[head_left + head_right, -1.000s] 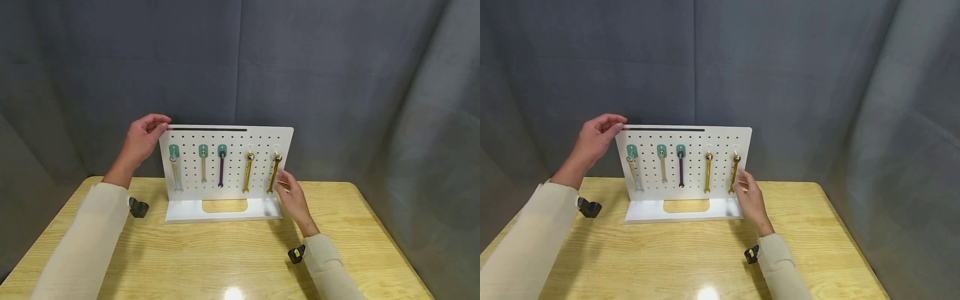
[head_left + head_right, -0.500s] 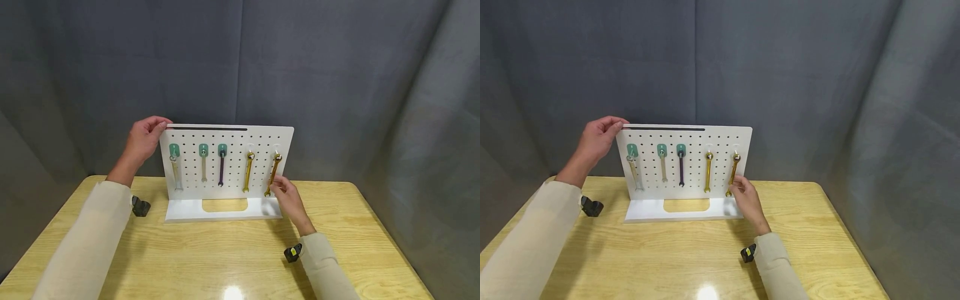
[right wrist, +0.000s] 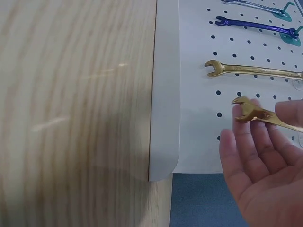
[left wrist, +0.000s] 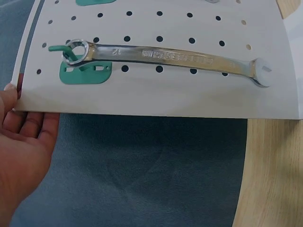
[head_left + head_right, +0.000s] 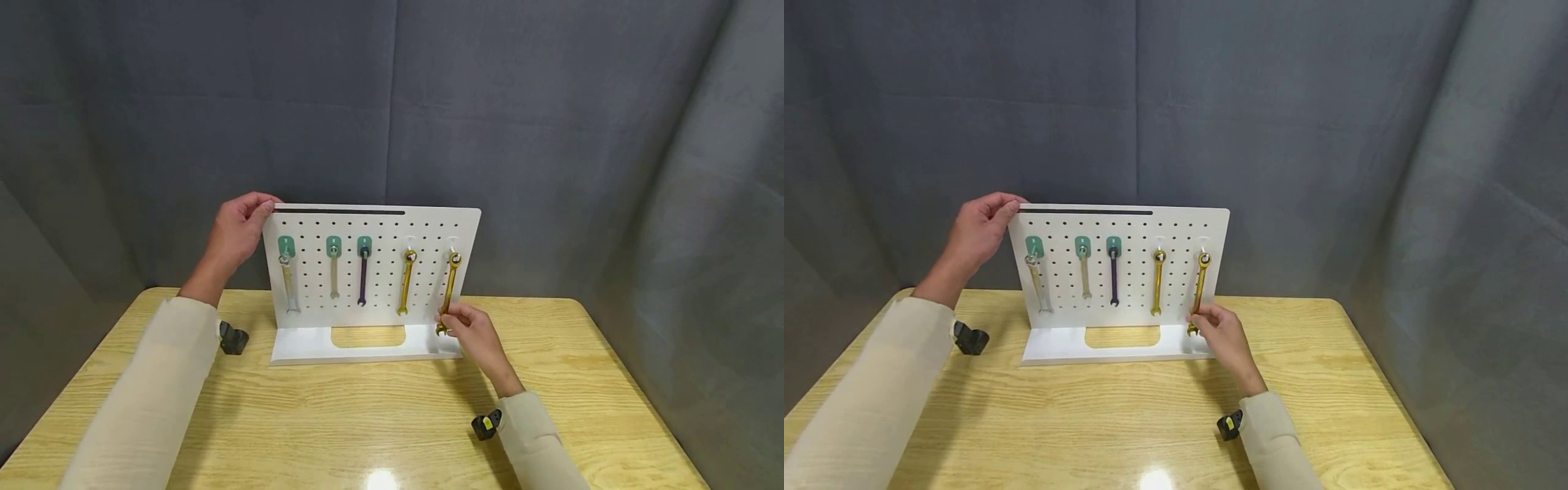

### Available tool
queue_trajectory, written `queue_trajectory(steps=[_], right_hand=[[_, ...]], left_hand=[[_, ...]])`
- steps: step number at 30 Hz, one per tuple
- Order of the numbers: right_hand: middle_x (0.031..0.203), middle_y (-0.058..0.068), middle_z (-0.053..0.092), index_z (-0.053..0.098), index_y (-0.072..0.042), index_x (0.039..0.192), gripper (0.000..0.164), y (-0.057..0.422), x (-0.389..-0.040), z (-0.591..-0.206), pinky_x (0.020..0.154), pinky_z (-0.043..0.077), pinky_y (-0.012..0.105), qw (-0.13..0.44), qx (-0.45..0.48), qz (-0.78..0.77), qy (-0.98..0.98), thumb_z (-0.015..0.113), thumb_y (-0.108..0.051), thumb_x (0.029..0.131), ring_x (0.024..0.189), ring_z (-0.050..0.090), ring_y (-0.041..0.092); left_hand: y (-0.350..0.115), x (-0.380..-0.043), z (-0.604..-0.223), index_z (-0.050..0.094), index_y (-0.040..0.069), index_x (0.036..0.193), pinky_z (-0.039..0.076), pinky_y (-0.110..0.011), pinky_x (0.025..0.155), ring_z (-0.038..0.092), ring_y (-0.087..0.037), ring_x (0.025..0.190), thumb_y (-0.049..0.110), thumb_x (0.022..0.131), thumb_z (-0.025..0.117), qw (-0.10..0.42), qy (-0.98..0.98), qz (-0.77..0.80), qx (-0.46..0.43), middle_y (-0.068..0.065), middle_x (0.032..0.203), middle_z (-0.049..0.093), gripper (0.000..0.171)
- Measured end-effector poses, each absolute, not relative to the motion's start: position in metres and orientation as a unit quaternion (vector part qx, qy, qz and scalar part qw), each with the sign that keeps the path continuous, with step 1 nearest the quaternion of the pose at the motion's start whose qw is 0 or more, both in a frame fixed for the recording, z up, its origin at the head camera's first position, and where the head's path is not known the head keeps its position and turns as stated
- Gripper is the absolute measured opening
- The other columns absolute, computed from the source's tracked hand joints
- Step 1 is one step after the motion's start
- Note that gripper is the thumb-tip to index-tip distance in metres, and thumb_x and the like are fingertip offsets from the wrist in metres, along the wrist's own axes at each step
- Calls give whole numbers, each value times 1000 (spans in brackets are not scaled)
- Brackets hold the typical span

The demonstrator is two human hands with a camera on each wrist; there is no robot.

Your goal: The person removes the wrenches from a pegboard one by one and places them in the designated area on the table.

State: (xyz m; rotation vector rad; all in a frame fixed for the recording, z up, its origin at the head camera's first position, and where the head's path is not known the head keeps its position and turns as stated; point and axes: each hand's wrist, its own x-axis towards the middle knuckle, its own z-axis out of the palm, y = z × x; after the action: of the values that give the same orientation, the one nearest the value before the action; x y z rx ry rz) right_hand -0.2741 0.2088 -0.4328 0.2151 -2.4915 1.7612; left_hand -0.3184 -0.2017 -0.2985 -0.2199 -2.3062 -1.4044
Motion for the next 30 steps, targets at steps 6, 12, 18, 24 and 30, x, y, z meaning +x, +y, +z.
queue_trajectory(steps=[6, 12, 18, 24, 30], right_hand=[[99, 14, 74, 69, 10, 116, 23, 210, -268, -435, 83, 57, 41, 21, 76, 588, -805, 68, -6, 99, 89, 69, 21], [117, 18, 72, 68, 6, 125, 30, 210, -263, -432, 76, 56, 29, -8, 73, 606, -792, 69, -10, 99, 92, 71, 21], [118, 12, 73, 72, 0, 122, 28, 209, -262, -429, 79, 55, 33, -21, 71, 591, -804, 70, -16, 99, 90, 70, 19], [104, 7, 76, 76, -2, 108, 20, 209, -260, -429, 81, 56, 40, -25, 78, 579, -811, 69, -20, 100, 94, 68, 20], [106, 17, 74, 65, 11, 116, 33, 213, -256, -430, 81, 58, 40, -61, 98, 624, -773, 63, -20, 105, 93, 73, 27]], left_hand=[[-204, -317, -299, 67, 0, 127, 42, -27, 77, 54, -20, 95, 27, 109, 55, 198, -829, -517, -79, -18, 117, 67, 34], [-204, -317, -297, 67, 2, 126, 43, -30, 78, 53, -21, 94, 29, 109, 54, 190, -837, -509, -65, -16, 115, 67, 34], [-204, -316, -296, 66, 2, 127, 43, -31, 79, 54, -22, 95, 31, 110, 53, 184, -841, -506, -63, -17, 117, 66, 36], [-204, -315, -295, 67, 0, 126, 42, -29, 77, 54, -22, 94, 30, 110, 54, 190, -838, -506, -75, -18, 113, 66, 36], [-203, -316, -295, 67, -1, 125, 42, -29, 77, 54, -22, 94, 28, 110, 54, 193, -835, -509, -76, -18, 113, 66, 35]])
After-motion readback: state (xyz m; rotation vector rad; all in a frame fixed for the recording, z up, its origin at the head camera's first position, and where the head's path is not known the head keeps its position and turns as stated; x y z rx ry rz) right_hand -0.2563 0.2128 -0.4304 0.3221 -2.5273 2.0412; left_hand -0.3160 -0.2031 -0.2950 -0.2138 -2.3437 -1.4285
